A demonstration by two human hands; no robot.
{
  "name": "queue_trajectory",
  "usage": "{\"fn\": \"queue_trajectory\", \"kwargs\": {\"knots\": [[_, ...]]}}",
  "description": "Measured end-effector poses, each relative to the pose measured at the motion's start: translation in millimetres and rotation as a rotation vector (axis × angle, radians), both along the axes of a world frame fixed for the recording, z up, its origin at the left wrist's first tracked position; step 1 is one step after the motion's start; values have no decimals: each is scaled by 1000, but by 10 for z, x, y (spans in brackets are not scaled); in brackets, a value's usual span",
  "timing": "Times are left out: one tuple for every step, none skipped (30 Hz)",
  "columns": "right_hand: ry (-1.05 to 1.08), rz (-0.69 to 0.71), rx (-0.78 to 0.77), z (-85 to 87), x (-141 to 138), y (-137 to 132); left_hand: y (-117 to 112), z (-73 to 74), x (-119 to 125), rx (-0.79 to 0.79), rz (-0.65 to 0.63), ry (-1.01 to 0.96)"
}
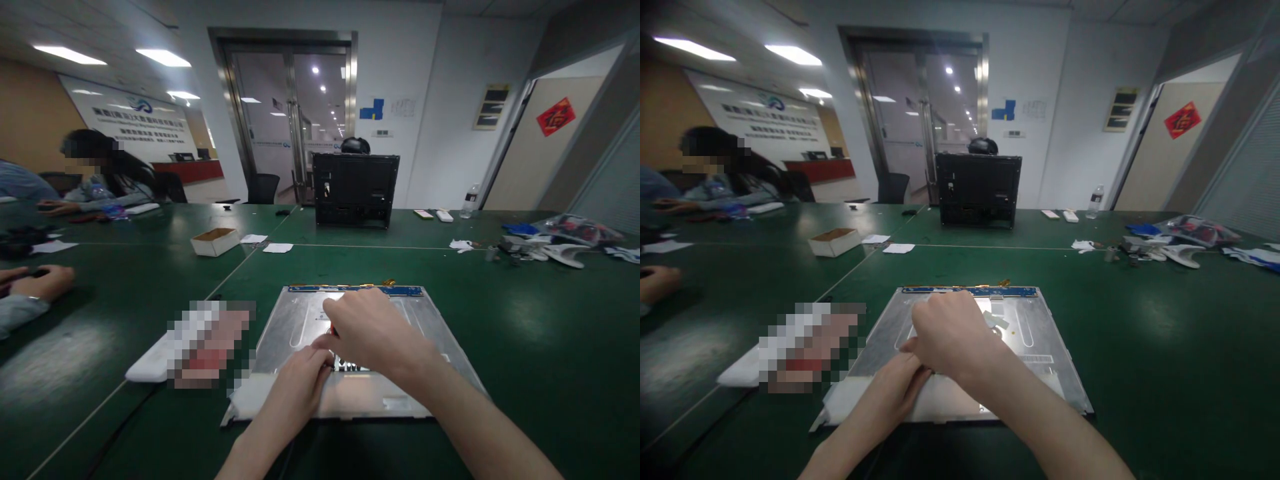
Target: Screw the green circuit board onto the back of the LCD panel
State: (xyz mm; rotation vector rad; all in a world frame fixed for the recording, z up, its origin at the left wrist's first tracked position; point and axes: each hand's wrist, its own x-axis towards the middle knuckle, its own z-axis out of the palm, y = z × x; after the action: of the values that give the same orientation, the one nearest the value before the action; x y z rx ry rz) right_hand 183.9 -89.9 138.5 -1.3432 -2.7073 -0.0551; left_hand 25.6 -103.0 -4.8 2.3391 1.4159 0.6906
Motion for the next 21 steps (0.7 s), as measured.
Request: {"fn": "queue_trajectory", "kwargs": {"knots": [[11, 32, 4, 0, 18, -9, -1, 3, 0, 9, -2, -12], [21, 68, 8, 0, 45, -16, -4, 9, 1, 12, -7, -24], [29, 99, 12, 0, 75, -20, -10, 18, 2, 9, -12, -32], [34, 119, 13, 1, 103, -18, -16, 29, 3, 1, -15, -35], [35, 132, 12, 2, 126, -11, -23, 40, 5, -10, -17, -33], [33, 140, 9, 2, 141, 1, -30, 52, 7, -21, -17, -28], [30, 143, 4, 2, 146, 19, -35, 64, 10, -28, -14, -22], [28, 139, 1, 1, 143, 40, -40, 74, 13, -34, -8, -16], [28, 127, 5, 0, 133, 63, -43, 83, 16, -38, -1, -11], [32, 109, 12, -3, 118, 86, -46, 90, 18, -44, 4, -6], [37, 87, 17, -7, 102, 108, -47, 95, 20, -51, 8, -2], [41, 65, 18, -12, 87, 127, -48, 96, 21, -57, 13, 1], [42, 44, 16, -18, 75, 143, -48, 94, 21, -62, 17, 1], [39, 28, 8, -24, 68, 154, -48, 88, 20, -66, 18, 1], [35, 18, -3, -29, 65, 160, -46, 79, 17, -68, 16, 1], [34, 13, -14, -34, 69, 160, -45, 67, 14, -68, 13, 1], [40, 17, -20, -37, 78, 156, -43, 53, 11, -65, 11, 0], [53, 30, -26, -39, 92, 147, -42, 40, 7, -63, 7, -2], [69, 51, -33, -38, 109, 135, -41, 27, 4, -60, 0, -5], [82, 74, -39, -36, 127, 122, -40, 16, 1, -56, -7, -9], [88, 96, -44, -32, 146, 109, -41, 7, -1, -52, -14, -14]]}}
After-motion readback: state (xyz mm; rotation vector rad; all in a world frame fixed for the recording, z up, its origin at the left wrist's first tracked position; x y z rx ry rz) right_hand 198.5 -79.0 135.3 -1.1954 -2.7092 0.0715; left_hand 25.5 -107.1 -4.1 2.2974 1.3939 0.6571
